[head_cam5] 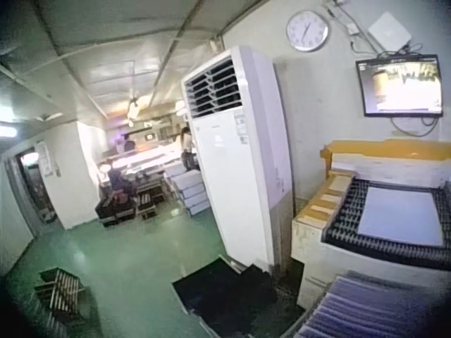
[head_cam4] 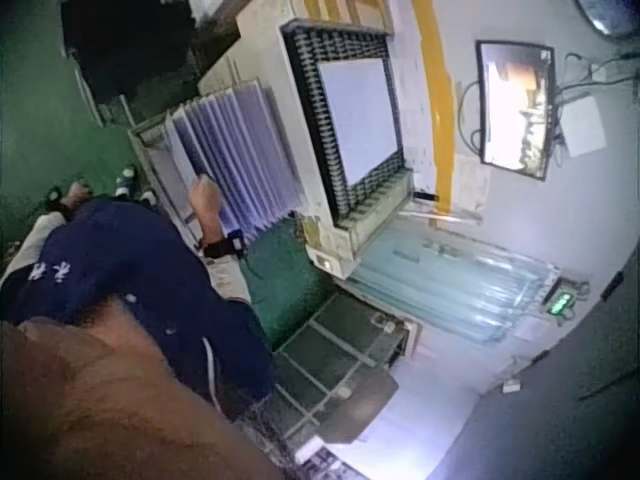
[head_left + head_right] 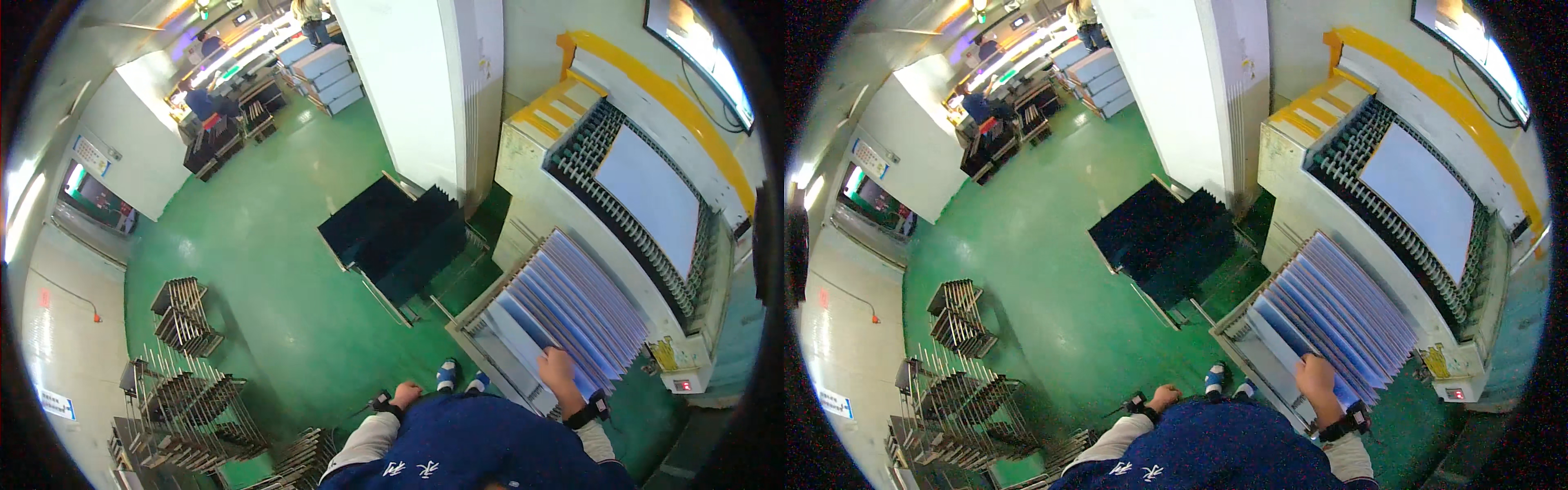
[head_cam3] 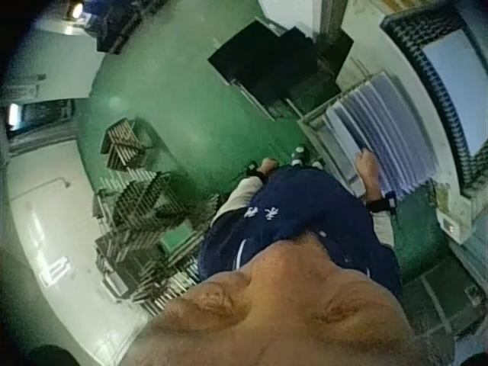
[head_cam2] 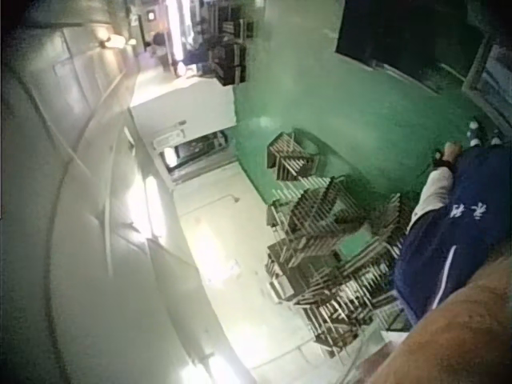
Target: Feeding large white sheets or boards into a processing machine from a vertical stack.
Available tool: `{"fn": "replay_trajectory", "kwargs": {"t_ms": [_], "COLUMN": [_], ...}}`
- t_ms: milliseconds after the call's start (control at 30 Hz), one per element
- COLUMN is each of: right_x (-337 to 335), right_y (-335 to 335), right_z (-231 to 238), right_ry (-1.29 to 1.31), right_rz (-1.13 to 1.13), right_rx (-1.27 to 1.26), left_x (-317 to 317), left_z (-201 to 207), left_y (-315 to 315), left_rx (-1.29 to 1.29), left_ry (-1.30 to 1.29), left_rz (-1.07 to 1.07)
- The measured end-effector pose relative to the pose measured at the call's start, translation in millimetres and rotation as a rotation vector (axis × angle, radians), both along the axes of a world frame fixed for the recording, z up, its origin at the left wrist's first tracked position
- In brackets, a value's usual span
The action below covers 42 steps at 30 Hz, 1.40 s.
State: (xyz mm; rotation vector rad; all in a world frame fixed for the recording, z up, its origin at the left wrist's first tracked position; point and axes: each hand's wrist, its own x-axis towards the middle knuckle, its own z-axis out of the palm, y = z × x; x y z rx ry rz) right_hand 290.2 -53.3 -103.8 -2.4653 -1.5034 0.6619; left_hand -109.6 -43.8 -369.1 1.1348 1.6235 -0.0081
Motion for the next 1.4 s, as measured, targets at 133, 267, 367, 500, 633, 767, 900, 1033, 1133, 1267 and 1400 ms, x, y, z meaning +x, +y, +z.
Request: {"fn": "replay_trajectory", "kwargs": {"t_ms": [133, 267, 367, 500, 633, 767, 900, 1033, 1133, 1267, 1400], "right_x": [-1.7, 2.5, -3.0, 0.3, 3.0, 1.6, 0.9, 0.1, 3.9, 9.3, 24.6], "right_y": [2.5, -1.3, 3.7, -0.5, -1.7, -4.2, -8.8, -12.8, -7.5, -6.6, -21.4], "right_z": [1.0, -5.5, -7.7, -5.8, -13.6, -10.2, -16.9, -6.0, 36.0, 115.1, 175.2], "right_ry": [-0.006, -0.005, -0.031, -0.046, -0.069, -0.049, -0.088, -0.072, -0.088, -0.071, -0.046], "right_rz": [0.003, -0.047, -0.003, -0.031, 0.019, -0.002, 0.031, 0.057, 0.117, 0.06, 0.048], "right_rx": [0.03, 0.021, 0.063, -0.018, 0.017, 0.057, 0.088, 0.072, 0.073, 0.103, 0.138], "left_x": [-11.7, -10.4, -27.4, 3.2, 7.6, 7.7, 4.5, -1.5, -1.0, -7.4, -5.2], "left_z": [-15.4, -22.5, -51.7, 20.5, 15.7, 17.6, 15.0, 20.0, 9.9, -20.8, -22.8], "left_y": [-6.0, 0.1, -9.0, 5.0, 6.3, 7.1, 0.8, 11.0, 15.1, 19.8, 32.4], "left_rx": [-0.015, -0.071, 0.086, -0.06, -0.098, -0.167, -0.093, -0.155, -0.202, -0.134, 0.258], "left_ry": [0.038, -0.001, -0.073, -0.034, -0.059, -0.108, -0.098, -0.141, -0.22, -0.079, -0.142], "left_rz": [-0.027, -0.064, -0.159, 0.021, 0.09, 0.134, 0.052, 0.024, 0.165, -0.045, -0.56]}}
